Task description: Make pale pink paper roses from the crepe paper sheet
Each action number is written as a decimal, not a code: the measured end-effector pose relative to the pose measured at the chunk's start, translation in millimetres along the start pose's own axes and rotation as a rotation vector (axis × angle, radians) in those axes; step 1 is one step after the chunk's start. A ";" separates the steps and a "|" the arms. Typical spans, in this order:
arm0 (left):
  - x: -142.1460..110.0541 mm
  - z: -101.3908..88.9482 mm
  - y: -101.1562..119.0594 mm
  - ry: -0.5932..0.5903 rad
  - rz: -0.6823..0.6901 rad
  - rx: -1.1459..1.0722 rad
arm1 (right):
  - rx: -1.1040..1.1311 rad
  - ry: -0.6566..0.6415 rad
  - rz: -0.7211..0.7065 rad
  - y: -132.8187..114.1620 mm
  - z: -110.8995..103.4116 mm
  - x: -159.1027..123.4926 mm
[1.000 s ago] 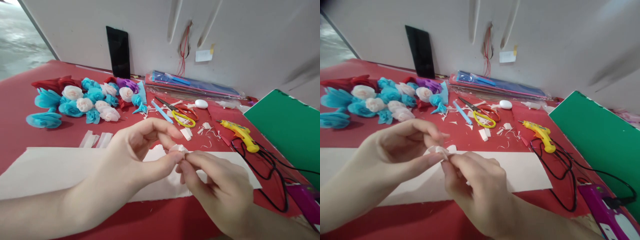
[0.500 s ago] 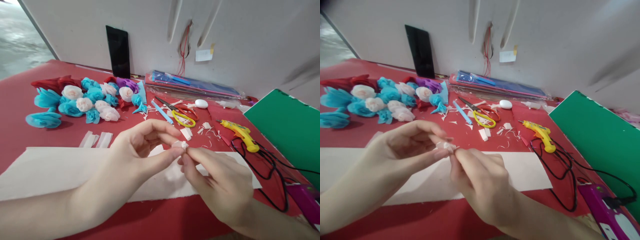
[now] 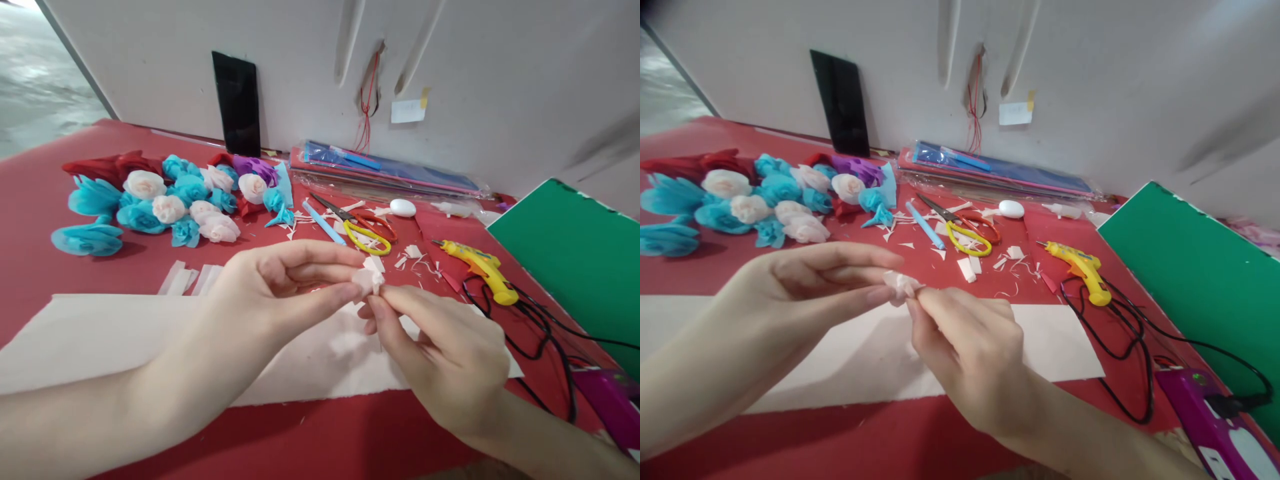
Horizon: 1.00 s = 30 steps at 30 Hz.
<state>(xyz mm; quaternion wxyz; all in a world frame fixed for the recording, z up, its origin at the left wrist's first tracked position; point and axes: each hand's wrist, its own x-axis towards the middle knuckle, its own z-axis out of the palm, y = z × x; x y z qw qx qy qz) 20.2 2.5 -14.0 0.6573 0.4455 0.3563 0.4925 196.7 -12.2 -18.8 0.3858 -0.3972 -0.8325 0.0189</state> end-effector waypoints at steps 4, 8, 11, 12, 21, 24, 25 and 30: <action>-1.1 1.7 2.0 0.025 -0.017 -0.015 | -0.007 -0.040 -0.040 -0.4 0.3 2.0; -4.0 -0.3 1.5 0.004 0.029 0.078 | 0.001 -0.026 -0.033 0.9 2.1 1.7; -5.1 -1.1 0.5 0.009 0.057 0.157 | 0.019 -0.017 -0.016 1.7 3.2 0.3; -5.2 -0.8 0.1 0.016 0.060 0.174 | 0.025 -0.017 -0.007 1.7 3.5 0.1; -5.7 -1.9 -2.1 0.032 0.160 0.276 | 0.107 0.015 0.027 -1.8 3.7 2.8; -5.5 -3.2 -1.6 0.031 0.168 0.275 | 0.133 0.011 0.056 -2.9 3.8 3.8; -5.5 -3.4 -1.5 0.031 0.173 0.271 | 0.137 0.013 0.063 -3.2 3.8 3.9; -4.9 -3.3 -1.3 0.020 0.211 0.280 | 0.127 -0.022 0.051 -3.9 3.3 3.2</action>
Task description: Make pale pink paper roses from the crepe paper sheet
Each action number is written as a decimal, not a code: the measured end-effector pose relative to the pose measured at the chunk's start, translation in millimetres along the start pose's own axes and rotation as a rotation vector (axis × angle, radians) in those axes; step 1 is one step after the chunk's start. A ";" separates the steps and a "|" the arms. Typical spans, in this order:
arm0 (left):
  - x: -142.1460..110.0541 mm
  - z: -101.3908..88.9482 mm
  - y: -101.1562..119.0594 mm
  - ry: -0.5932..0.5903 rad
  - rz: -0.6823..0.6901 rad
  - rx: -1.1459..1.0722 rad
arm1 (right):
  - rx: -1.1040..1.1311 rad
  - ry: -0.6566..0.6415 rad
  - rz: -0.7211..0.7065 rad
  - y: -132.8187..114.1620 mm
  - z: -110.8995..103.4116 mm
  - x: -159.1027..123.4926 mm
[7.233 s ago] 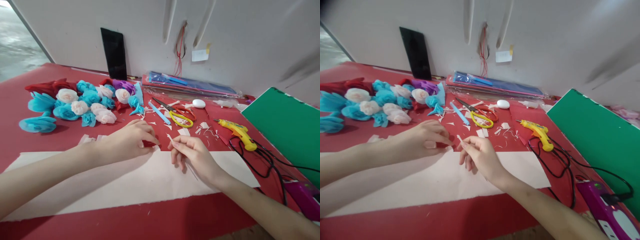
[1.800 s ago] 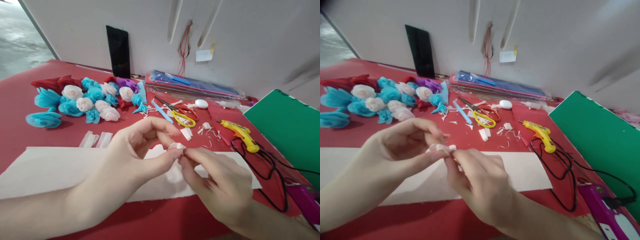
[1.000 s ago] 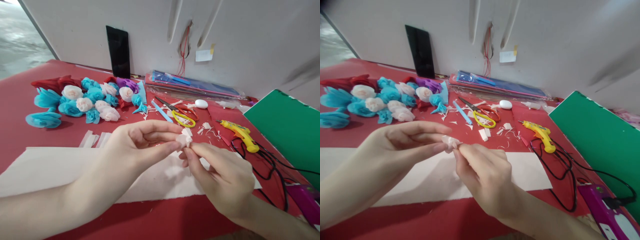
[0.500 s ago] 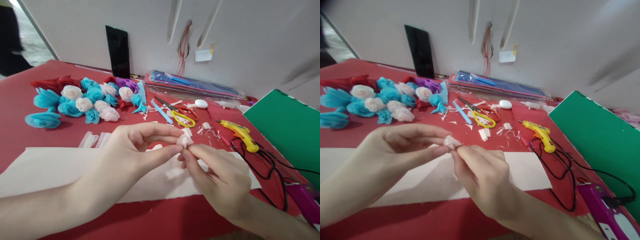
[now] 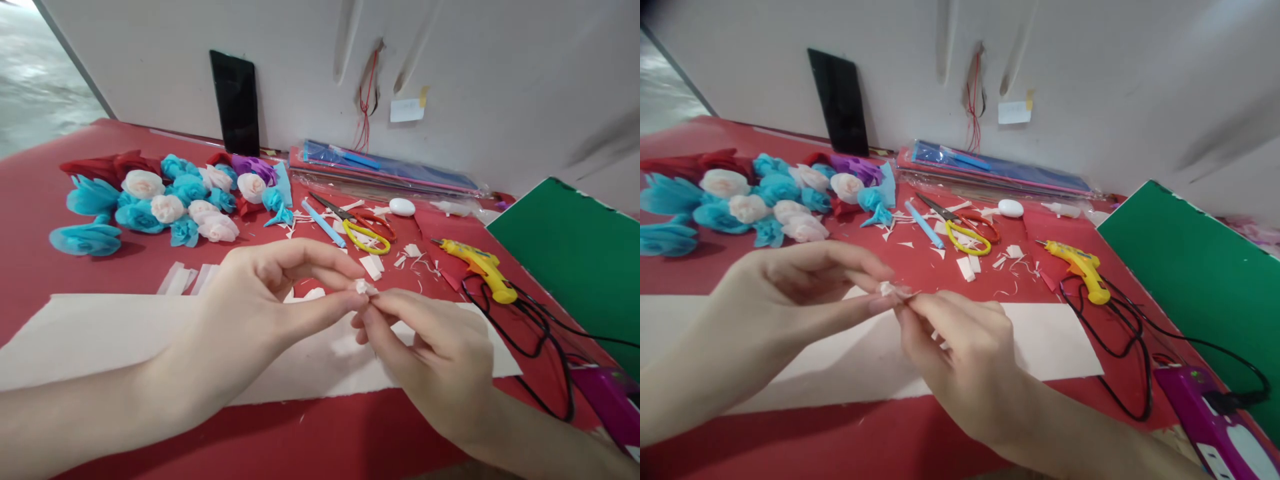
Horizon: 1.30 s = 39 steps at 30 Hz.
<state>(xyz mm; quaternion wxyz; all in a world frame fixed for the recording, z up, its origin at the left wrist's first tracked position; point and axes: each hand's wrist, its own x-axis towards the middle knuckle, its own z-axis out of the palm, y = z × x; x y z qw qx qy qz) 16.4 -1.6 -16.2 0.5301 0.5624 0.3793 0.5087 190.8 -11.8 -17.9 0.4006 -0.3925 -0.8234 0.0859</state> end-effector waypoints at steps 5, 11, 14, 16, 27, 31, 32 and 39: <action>0.2 1.1 0.1 0.006 0.004 0.004 | 0.055 0.053 0.055 -0.9 2.4 2.1; -0.8 1.6 0.7 -0.012 -0.028 -0.101 | 0.064 0.055 0.073 -2.6 2.1 2.3; -0.8 1.9 0.7 -0.016 -0.080 -0.158 | 0.040 0.038 0.042 -3.3 0.0 0.9; -0.9 2.0 -0.5 -0.018 -0.116 -0.188 | 0.041 0.043 0.059 -3.5 0.0 -0.1; 2.1 1.6 -6.7 -0.047 -0.160 -0.402 | 0.240 0.029 0.315 -4.0 -3.9 1.5; 2.7 -1.0 -10.9 -0.086 -0.209 -0.308 | 0.511 -0.041 0.456 -6.0 -5.0 1.4; 2.5 -1.8 -11.9 -0.111 -0.208 -0.295 | 0.574 -0.061 0.485 -6.6 -5.3 1.4; 3.2 -2.5 -14.8 -0.215 -0.143 -0.225 | 0.816 -0.101 0.651 -10.3 -6.7 2.7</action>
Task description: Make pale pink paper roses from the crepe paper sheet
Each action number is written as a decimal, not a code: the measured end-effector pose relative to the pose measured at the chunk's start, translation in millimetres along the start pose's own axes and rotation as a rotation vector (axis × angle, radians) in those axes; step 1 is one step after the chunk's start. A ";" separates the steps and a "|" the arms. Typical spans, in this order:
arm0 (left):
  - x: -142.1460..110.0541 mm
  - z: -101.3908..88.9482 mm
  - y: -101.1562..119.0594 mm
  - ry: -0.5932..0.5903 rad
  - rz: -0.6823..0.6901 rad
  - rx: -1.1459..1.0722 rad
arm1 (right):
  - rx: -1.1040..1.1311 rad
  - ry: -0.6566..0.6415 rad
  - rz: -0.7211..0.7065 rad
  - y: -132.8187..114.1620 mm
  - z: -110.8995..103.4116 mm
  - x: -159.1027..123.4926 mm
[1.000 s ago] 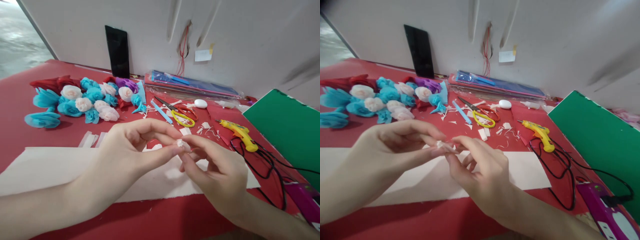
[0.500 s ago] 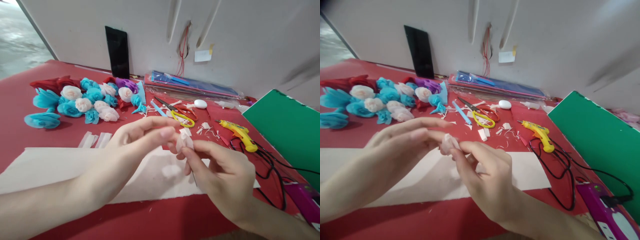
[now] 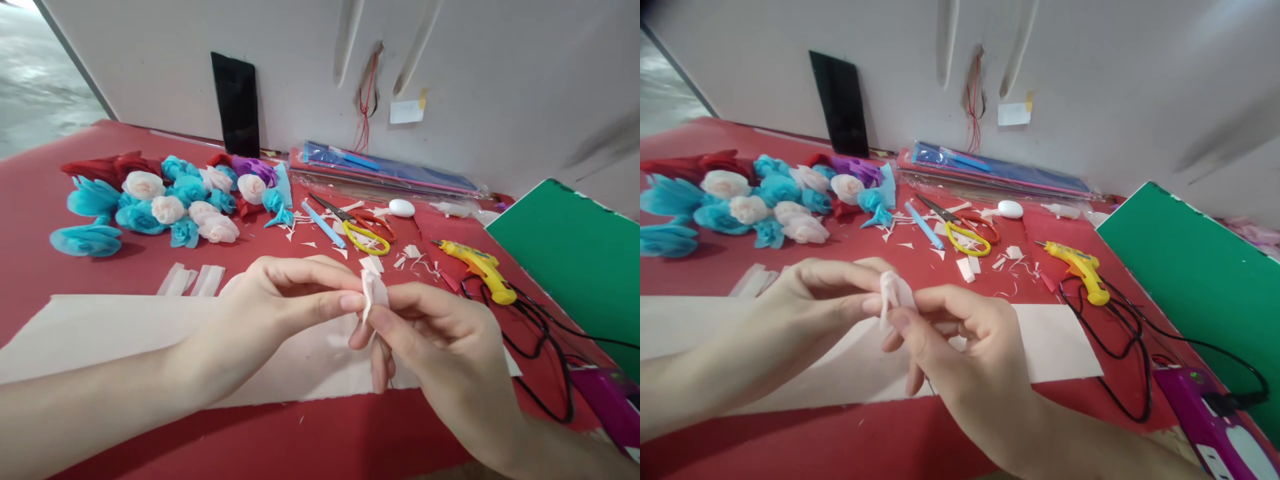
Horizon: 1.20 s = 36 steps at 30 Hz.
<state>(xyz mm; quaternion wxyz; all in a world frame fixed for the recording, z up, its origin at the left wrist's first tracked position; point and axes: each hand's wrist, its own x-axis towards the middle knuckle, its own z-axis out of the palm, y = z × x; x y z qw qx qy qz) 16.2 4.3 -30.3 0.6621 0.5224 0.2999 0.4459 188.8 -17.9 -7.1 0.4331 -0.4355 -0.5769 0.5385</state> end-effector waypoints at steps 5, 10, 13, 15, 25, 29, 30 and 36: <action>0.6 0.7 -1.4 -0.005 -0.011 0.002 | 0.114 -0.047 0.073 1.5 1.2 -0.4; -1.7 1.6 -2.9 0.049 -0.030 0.036 | 0.270 -0.132 0.193 1.7 0.5 -1.5; -1.8 2.0 -3.1 0.094 -0.032 0.102 | 0.373 -0.190 0.228 -0.7 1.1 -3.1; -1.7 2.3 -2.3 0.105 -0.021 0.119 | 0.434 -0.222 0.246 -2.3 1.9 -3.9; -8.4 7.7 2.2 0.051 -0.013 0.056 | 0.402 -0.194 0.249 0.2 0.9 -0.2; -11.3 6.8 -0.1 0.066 0.009 0.031 | 0.291 -0.164 0.139 4.5 2.8 -0.4; -11.4 6.7 -0.2 0.073 0.018 0.043 | 0.252 -0.143 0.103 5.6 3.3 -1.2; -10.5 8.9 0.6 0.086 0.059 0.070 | 0.009 -0.004 0.018 6.7 5.6 -7.4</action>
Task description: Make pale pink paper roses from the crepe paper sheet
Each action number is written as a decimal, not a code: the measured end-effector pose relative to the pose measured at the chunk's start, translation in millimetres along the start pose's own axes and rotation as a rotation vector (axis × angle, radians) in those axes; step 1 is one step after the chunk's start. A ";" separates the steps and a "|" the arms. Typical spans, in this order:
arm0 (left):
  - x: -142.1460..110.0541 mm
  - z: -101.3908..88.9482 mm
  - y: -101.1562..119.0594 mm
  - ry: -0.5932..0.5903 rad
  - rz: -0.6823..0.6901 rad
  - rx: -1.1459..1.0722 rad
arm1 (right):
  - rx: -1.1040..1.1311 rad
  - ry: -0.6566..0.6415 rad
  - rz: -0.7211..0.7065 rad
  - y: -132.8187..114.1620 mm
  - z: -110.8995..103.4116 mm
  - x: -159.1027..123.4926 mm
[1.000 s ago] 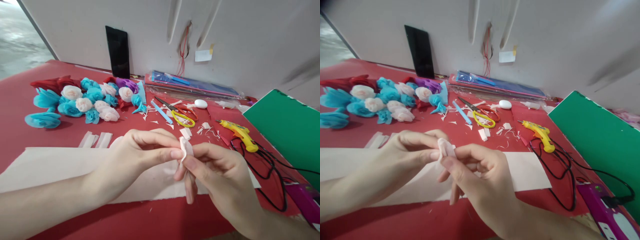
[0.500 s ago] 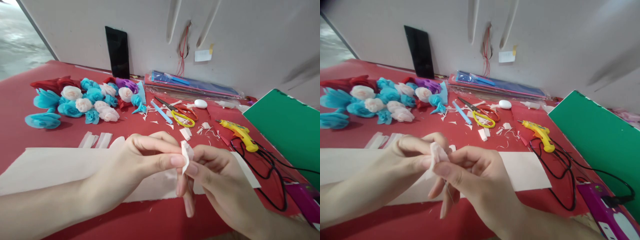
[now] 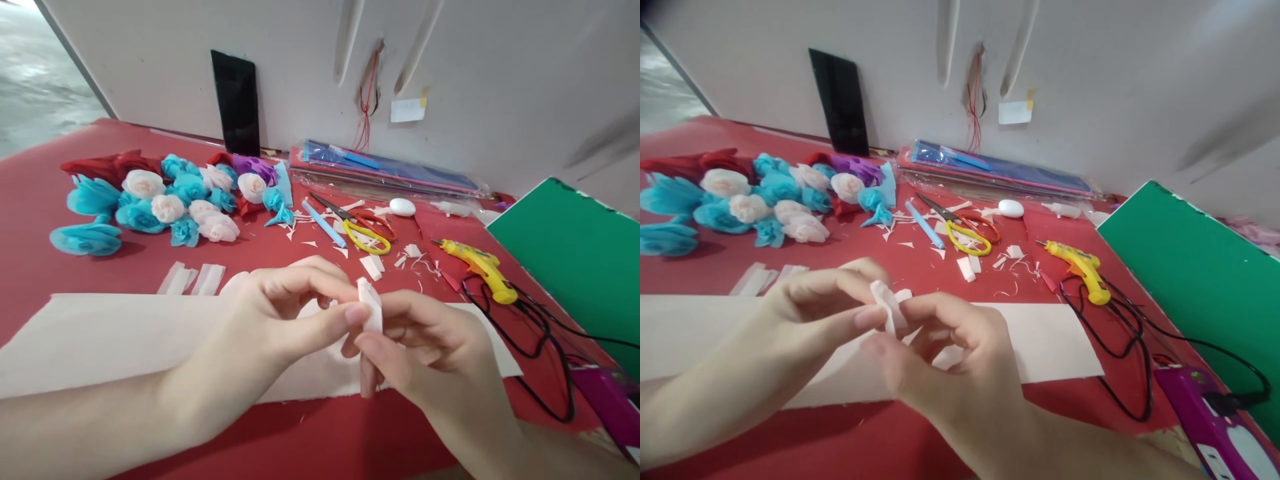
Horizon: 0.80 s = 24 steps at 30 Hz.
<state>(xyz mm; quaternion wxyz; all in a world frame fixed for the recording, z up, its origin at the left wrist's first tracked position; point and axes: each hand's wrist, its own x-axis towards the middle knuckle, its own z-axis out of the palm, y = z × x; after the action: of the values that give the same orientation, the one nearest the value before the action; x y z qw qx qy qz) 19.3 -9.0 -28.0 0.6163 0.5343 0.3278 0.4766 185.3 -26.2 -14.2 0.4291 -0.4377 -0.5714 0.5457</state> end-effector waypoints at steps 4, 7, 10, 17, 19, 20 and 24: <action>-1.2 0.4 -1.0 -0.015 -0.010 -0.021 | -0.072 0.022 -0.047 -2.8 1.5 -0.1; -1.0 -0.6 -1.9 -0.025 -0.016 -0.044 | -0.097 0.033 -0.076 -4.3 1.5 1.2; 1.9 -2.0 -0.8 -0.075 -0.021 -0.049 | -0.120 0.009 -0.074 -7.0 0.1 2.7; 9.2 -14.6 14.7 -0.027 0.400 0.354 | -0.080 -0.006 -0.043 -11.0 -3.6 1.6; 11.4 -19.9 21.4 -0.049 0.605 0.586 | -0.065 0.005 -0.077 -9.4 -3.6 0.0; 13.0 -22.0 24.9 -0.058 0.704 0.697 | -0.057 0.008 -0.093 -8.5 -3.5 -0.6; 19.9 -25.1 34.4 -0.066 0.997 0.952 | -0.066 0.004 -0.128 -7.1 -2.2 -0.1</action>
<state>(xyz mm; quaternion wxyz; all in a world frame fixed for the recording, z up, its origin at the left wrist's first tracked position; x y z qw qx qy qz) -5.2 17.5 2.2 0.0317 0.8479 0.1977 0.4909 187.3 -25.9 -7.1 0.4495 -0.4156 -0.6150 0.4970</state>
